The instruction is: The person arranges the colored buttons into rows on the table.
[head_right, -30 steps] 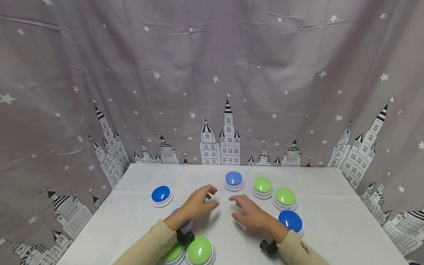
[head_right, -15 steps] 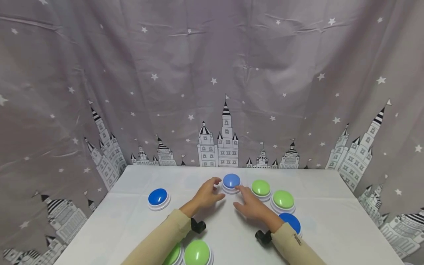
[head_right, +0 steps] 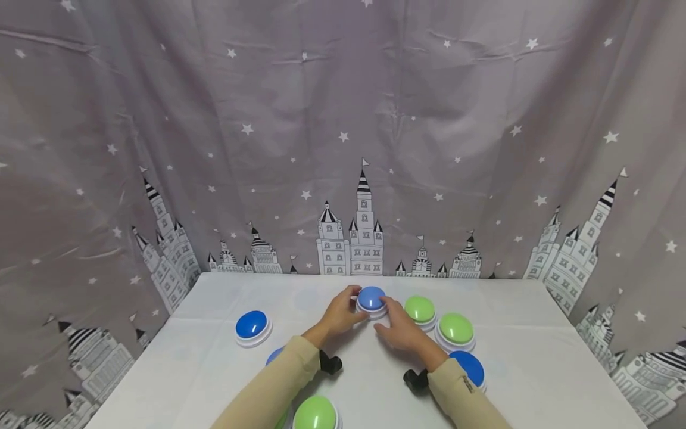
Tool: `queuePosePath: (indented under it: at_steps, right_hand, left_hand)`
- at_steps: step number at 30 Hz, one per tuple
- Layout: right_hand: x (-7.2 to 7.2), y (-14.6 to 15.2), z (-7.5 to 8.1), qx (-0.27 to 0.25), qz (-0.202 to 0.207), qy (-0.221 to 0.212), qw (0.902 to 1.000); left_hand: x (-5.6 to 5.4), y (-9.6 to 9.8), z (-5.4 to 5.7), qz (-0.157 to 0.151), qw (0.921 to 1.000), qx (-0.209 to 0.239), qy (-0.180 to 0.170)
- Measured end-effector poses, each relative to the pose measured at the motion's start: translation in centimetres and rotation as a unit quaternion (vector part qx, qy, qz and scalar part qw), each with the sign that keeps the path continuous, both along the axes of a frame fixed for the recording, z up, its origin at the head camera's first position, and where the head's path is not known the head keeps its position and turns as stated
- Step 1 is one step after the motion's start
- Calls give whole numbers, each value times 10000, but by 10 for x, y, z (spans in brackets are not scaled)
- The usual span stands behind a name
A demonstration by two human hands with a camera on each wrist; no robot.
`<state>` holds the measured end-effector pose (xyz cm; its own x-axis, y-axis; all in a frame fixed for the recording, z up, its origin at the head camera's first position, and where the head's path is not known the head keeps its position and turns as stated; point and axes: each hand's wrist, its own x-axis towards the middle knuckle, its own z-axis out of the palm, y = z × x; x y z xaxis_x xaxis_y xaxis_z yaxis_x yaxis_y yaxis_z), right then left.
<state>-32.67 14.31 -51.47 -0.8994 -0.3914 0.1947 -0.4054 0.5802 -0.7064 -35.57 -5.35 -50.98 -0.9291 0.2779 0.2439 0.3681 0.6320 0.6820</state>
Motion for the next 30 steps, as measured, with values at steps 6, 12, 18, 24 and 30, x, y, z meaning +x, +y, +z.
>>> queuePosePath:
  at_steps: [6, 12, 18, 24, 30]
  right_hand:
    - [-2, -4, -1, -128, -27, -58, 9999]
    - [-3, -1, 1, -133, -59, 27, 9999]
    - [4, 4, 6, -322, 25, -3, 9995]
    - [19, 12, 14, -521, 363, 172, 9978]
    - [35, 15, 20, -521, 906, 549, 9930]
  left_hand:
    - [-4, 2, -8, 73, 10000, 18, 5]
    - [-5, 2, -7, 48, 9999, 137, 66]
    - [1, -4, 3, -118, 9998, 154, 7]
    - [13, -12, 15, -324, 9995, 0, 3]
    - [31, -22, 29, -410, 9991, -109, 27]
